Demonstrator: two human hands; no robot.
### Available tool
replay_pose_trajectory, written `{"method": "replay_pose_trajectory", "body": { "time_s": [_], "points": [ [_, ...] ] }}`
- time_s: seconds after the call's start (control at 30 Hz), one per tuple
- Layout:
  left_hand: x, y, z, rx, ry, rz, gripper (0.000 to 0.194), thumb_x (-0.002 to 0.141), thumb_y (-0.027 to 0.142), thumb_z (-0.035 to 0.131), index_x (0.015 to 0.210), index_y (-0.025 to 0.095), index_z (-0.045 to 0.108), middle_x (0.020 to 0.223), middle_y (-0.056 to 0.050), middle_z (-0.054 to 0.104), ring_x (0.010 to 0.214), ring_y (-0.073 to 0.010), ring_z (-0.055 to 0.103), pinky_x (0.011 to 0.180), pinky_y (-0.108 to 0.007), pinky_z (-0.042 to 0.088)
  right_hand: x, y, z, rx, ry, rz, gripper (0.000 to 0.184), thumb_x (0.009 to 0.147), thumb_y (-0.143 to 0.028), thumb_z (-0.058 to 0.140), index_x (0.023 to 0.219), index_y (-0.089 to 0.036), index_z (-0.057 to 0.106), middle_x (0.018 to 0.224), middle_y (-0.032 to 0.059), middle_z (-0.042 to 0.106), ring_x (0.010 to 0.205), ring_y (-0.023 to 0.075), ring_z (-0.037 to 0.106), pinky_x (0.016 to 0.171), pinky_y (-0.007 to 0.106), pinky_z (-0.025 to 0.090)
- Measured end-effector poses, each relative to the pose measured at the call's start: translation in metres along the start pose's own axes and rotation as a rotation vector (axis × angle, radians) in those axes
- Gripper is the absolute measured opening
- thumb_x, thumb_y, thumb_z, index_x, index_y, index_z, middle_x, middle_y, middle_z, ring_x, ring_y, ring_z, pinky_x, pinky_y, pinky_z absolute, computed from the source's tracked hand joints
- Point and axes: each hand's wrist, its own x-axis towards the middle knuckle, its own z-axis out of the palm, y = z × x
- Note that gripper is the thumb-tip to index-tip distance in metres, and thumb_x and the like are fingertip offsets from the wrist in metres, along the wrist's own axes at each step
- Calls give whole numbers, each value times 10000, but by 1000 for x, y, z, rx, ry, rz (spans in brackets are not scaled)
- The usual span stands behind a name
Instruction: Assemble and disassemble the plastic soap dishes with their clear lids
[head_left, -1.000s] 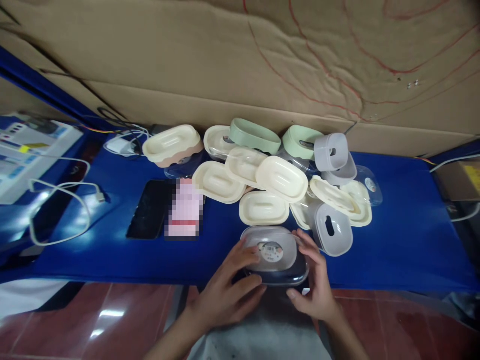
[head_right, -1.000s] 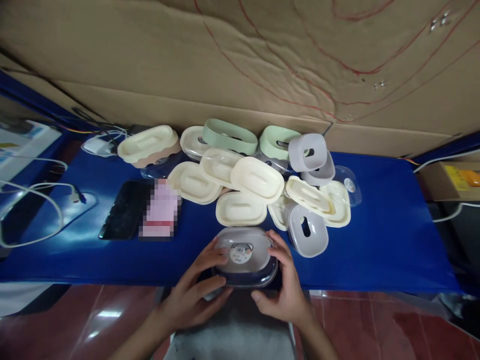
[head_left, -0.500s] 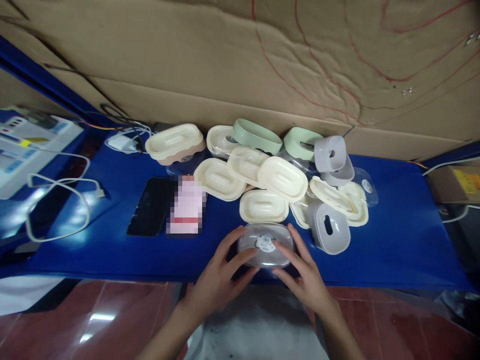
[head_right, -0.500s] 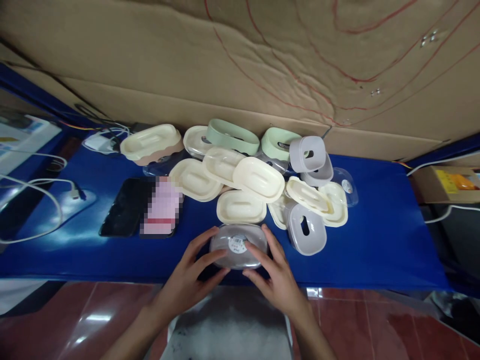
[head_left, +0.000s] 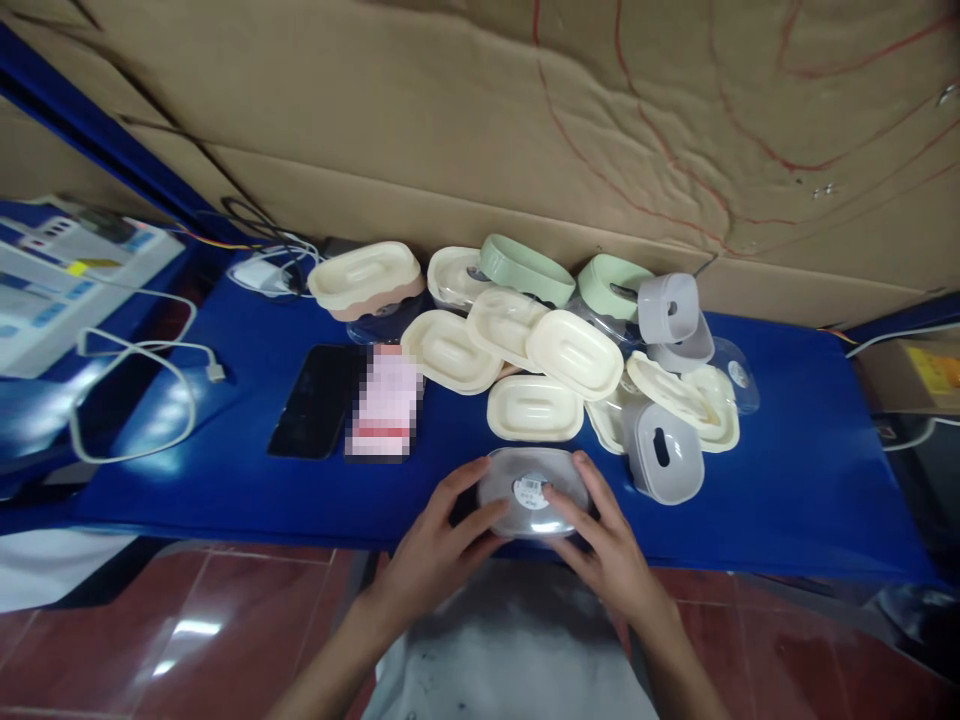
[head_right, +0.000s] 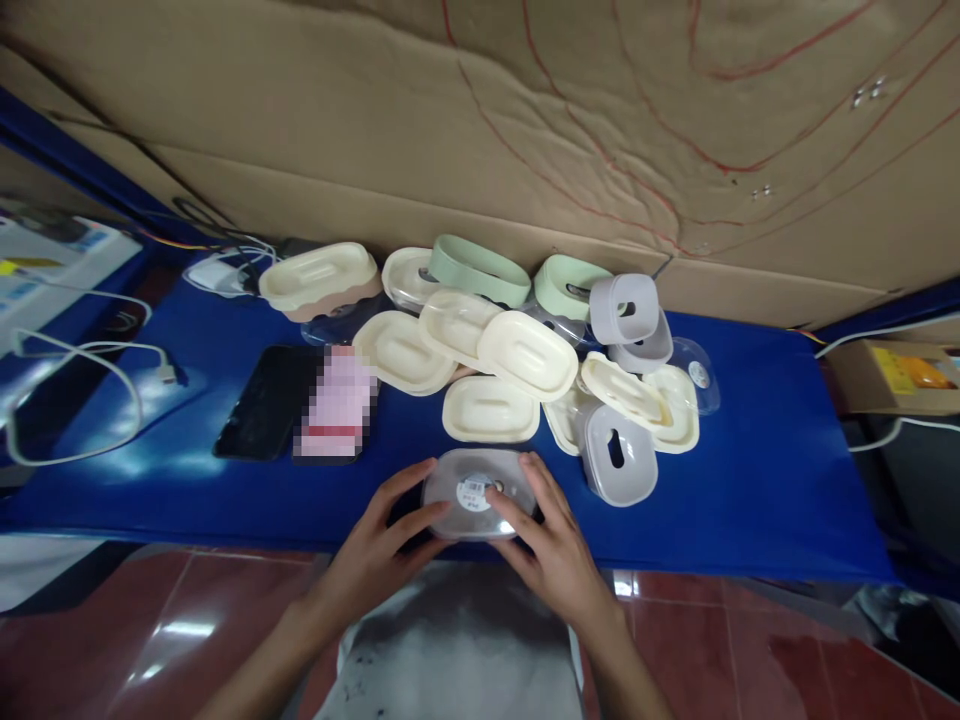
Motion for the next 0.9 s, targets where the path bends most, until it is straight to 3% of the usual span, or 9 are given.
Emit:
{"method": "replay_pose_trajectory", "body": {
  "time_s": [0.17,0.27,0.4,0.5,0.63,0.7,0.8,0.9],
  "points": [
    [4,1,-1,-42,-8,-43,417,1050,338,675,1445,253,573,1514,-152,527,1385,-335,604,1046,-566,651,3,2,1,-28,-33,28,712,1044,-259,656,1677,-411,367,1810,67,190,1619,346,353,1212,543,518],
    [6,4,-4,-111,-23,-60,452,1040,298,690,1471,278,555,1542,-142,490,1411,-325,585,1073,-555,638,2,1,1,-72,29,-26,691,1031,-212,662,1653,-400,424,1788,70,249,1592,341,407,1217,537,515],
    [13,16,-9,-279,37,-58,564,1032,340,705,1540,282,468,1622,-162,396,1490,-323,511,1122,-535,608,-14,-1,-12,-138,199,-71,680,1014,-180,665,1631,-387,469,1780,56,281,1552,341,470,1191,511,548],
    [22,23,-7,-290,11,-54,583,1062,335,643,1587,248,407,1636,-190,387,1500,-317,499,1135,-525,592,-36,10,-43,-293,466,-20,728,983,-231,722,1644,-376,452,1769,68,322,1560,370,456,1207,585,511],
    [32,23,5,-24,-128,18,462,1071,223,601,1525,245,517,1605,-169,464,1460,-318,527,1147,-534,563,-68,61,-96,-606,929,287,863,812,-392,924,1582,-240,565,1628,202,523,1482,482,519,1205,718,430],
    [36,21,10,91,-168,34,448,1071,209,593,1514,251,544,1621,-156,468,1483,-339,500,1190,-593,505,-81,95,-114,-668,1043,447,860,769,-494,941,1508,-168,645,1528,261,598,1411,507,581,1165,694,473],
    [43,18,15,197,-201,3,503,1083,243,570,1579,252,489,1690,-147,410,1529,-356,450,1227,-643,437,-94,139,-120,-703,1037,652,882,744,-648,901,1428,-125,711,1486,283,618,1381,523,597,1131,657,501],
    [48,15,16,244,-223,8,548,1086,289,573,1618,261,446,1712,-123,400,1547,-354,423,1241,-640,406,-99,161,-114,-649,951,745,922,791,-748,803,1453,-117,687,1562,278,554,1432,513,552,1162,652,469]
  ]
}}
